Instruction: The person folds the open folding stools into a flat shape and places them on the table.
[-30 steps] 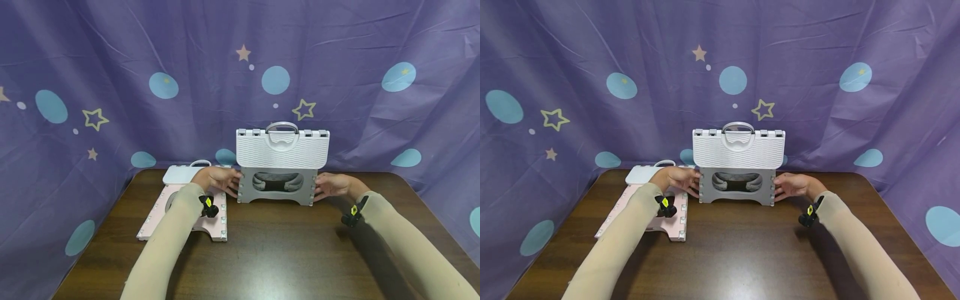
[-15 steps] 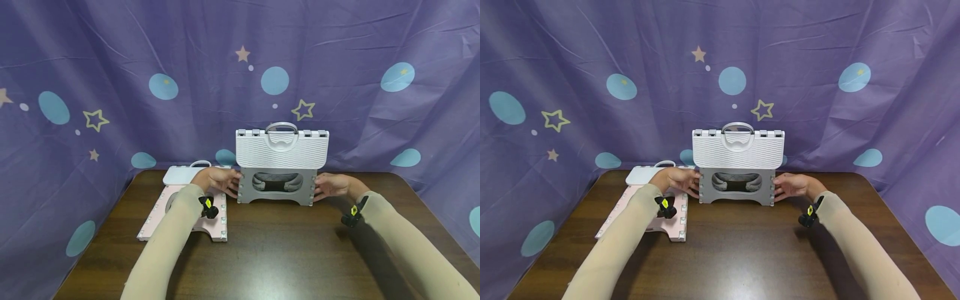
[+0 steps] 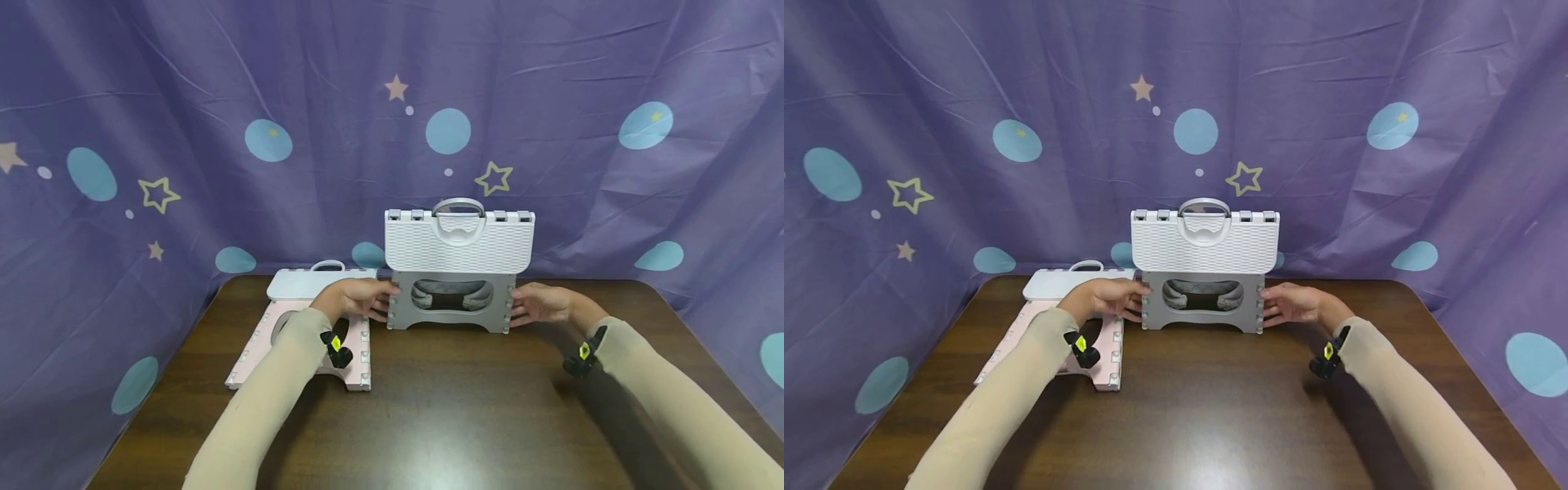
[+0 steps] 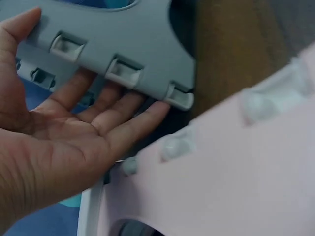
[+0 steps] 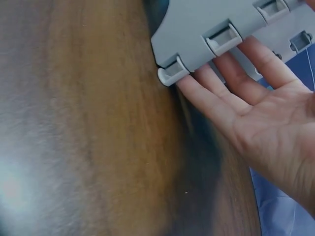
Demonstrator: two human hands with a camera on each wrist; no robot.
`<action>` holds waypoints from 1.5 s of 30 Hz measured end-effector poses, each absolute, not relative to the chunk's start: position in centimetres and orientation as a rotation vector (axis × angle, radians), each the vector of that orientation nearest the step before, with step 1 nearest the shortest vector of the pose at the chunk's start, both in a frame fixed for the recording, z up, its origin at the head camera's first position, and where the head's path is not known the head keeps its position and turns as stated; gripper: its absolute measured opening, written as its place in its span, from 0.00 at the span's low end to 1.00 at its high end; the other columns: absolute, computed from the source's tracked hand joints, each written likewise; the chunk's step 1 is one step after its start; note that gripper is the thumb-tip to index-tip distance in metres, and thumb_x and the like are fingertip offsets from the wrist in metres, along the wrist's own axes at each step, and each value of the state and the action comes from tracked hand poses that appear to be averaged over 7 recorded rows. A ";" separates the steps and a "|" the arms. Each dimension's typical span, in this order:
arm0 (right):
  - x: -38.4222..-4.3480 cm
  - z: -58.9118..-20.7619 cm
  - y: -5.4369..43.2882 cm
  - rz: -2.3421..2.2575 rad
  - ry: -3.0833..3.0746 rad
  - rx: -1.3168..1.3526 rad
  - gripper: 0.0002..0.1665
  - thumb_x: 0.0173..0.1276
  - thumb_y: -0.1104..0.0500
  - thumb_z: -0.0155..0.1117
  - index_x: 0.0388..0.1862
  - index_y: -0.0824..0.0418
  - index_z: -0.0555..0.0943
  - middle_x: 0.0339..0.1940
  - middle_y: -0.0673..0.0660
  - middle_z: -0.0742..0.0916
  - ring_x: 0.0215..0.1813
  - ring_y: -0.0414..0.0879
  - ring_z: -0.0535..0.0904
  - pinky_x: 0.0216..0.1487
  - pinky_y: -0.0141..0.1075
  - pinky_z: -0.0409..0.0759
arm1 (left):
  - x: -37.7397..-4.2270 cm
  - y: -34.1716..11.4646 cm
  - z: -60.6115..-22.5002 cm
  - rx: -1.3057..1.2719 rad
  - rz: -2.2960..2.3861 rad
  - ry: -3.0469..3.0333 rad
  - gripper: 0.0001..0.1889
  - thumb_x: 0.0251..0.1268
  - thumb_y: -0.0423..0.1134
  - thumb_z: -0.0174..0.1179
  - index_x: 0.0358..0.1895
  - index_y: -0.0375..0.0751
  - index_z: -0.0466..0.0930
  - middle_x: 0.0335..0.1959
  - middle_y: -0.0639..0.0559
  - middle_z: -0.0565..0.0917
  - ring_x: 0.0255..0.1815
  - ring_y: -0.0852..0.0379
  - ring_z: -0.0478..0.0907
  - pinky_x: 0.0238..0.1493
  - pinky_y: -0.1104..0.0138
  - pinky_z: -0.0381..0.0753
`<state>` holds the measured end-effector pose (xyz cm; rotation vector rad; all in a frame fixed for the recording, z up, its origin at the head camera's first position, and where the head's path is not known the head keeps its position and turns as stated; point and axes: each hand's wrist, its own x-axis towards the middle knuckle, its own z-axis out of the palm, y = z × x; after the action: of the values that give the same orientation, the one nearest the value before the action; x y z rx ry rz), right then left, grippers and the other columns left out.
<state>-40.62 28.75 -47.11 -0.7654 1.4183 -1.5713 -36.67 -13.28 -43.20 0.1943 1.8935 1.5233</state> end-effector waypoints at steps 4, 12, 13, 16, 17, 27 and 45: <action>-40.0 -47.1 28.7 -1.613 1.457 -0.760 0.21 0.85 0.59 0.39 0.55 0.51 0.83 0.55 0.50 0.88 0.60 0.45 0.84 0.66 0.43 0.80 | -36.3 -13.3 -43.6 0.171 1.565 1.924 0.39 0.75 0.45 0.46 0.81 0.34 0.42 0.82 0.33 0.51 0.81 0.35 0.54 0.79 0.44 0.61; -38.3 -46.8 28.5 -1.691 1.632 -0.618 0.16 0.84 0.57 0.43 0.52 0.51 0.81 0.51 0.50 0.89 0.57 0.44 0.84 0.66 0.46 0.80 | -35.3 -13.2 -44.3 0.194 1.664 1.970 0.34 0.77 0.45 0.45 0.79 0.31 0.50 0.79 0.31 0.59 0.78 0.35 0.61 0.78 0.45 0.63; -38.0 -46.8 28.4 -1.700 1.656 -0.591 0.15 0.84 0.56 0.44 0.51 0.52 0.80 0.50 0.50 0.88 0.56 0.43 0.84 0.67 0.46 0.80 | -35.2 -13.1 -44.4 0.189 1.677 1.989 0.34 0.76 0.45 0.46 0.78 0.30 0.52 0.78 0.31 0.60 0.78 0.35 0.61 0.78 0.46 0.64; -37.3 -46.7 28.2 -1.724 1.717 -0.531 0.12 0.84 0.55 0.45 0.51 0.54 0.77 0.48 0.50 0.87 0.54 0.43 0.84 0.67 0.45 0.80 | -34.7 -13.0 -44.4 0.165 1.728 2.043 0.34 0.75 0.45 0.50 0.77 0.30 0.56 0.77 0.31 0.62 0.78 0.35 0.61 0.78 0.47 0.64; -37.2 -46.7 28.2 -1.733 1.731 -0.518 0.11 0.84 0.55 0.46 0.51 0.54 0.77 0.48 0.50 0.86 0.53 0.42 0.84 0.66 0.44 0.80 | -34.5 -13.1 -44.3 0.156 1.746 2.058 0.33 0.75 0.44 0.50 0.77 0.30 0.57 0.77 0.32 0.62 0.78 0.35 0.61 0.78 0.47 0.64; -36.3 -46.0 28.1 -1.705 1.952 -0.495 0.32 0.82 0.51 0.50 0.74 0.71 0.60 0.52 0.44 0.80 0.53 0.38 0.81 0.66 0.41 0.79 | -33.5 -13.4 -43.3 0.099 1.927 2.008 0.35 0.72 0.42 0.53 0.79 0.38 0.56 0.76 0.36 0.64 0.77 0.37 0.61 0.76 0.41 0.63; -36.6 -44.6 27.9 -1.695 1.928 -0.545 0.45 0.81 0.56 0.49 0.83 0.67 0.36 0.75 0.62 0.69 0.70 0.48 0.73 0.77 0.62 0.61 | -33.5 -12.5 -41.2 0.044 1.961 1.885 0.42 0.74 0.36 0.55 0.84 0.51 0.41 0.83 0.42 0.53 0.83 0.35 0.47 0.76 0.36 0.60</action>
<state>-36.57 27.88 -44.59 -0.5450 1.9282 -1.6948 -33.48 -12.50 -41.24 0.0436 1.8850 1.9607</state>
